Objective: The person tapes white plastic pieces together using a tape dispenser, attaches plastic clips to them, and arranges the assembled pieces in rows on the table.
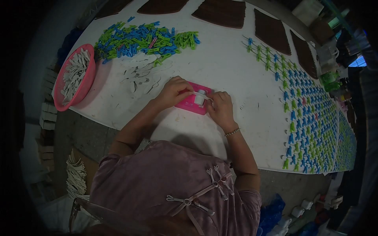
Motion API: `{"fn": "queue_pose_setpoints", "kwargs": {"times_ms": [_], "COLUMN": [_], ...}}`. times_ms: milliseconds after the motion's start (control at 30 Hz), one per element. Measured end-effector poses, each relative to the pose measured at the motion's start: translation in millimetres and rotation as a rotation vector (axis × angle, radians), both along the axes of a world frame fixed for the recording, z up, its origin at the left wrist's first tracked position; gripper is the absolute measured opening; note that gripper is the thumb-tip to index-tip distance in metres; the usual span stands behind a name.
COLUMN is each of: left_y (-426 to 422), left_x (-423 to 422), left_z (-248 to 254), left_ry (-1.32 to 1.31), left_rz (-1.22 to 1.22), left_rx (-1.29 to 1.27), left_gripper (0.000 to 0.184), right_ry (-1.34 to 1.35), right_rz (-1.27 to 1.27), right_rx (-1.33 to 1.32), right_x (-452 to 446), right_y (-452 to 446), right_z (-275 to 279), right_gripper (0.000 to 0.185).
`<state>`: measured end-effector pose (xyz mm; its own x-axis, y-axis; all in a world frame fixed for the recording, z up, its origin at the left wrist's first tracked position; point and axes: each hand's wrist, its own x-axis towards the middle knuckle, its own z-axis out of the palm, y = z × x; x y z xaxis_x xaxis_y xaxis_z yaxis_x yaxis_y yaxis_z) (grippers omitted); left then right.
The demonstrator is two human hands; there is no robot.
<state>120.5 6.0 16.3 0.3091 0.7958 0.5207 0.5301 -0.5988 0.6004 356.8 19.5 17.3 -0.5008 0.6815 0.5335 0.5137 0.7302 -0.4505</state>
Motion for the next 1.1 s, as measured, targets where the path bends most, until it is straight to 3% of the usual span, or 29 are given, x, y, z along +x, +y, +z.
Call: {"fn": "queue_pose_setpoints", "kwargs": {"times_ms": [500,667,867,1100], "left_y": [8,11,6,-7], "left_x": [32,35,26,18], "left_z": [5,-4,-5,45], "left_ry": [0.115,-0.004,-0.140,-0.172], "left_rz": [-0.020,-0.027,-0.033,-0.039], "left_rx": [-0.019,-0.061,-0.065,0.004], "left_gripper": [0.008,0.010,0.018,0.022], "right_ry": [0.082,0.408,0.526,0.240], "right_rz": [-0.070,0.029,0.064,0.038], "right_rx": [-0.005,-0.434,-0.645,-0.329], "right_x": [-2,-10,-25,-38], "right_y": [-1,4,-2,2], "right_z": [39,24,9,5], "right_gripper": [0.024,0.036,0.036,0.031]}}
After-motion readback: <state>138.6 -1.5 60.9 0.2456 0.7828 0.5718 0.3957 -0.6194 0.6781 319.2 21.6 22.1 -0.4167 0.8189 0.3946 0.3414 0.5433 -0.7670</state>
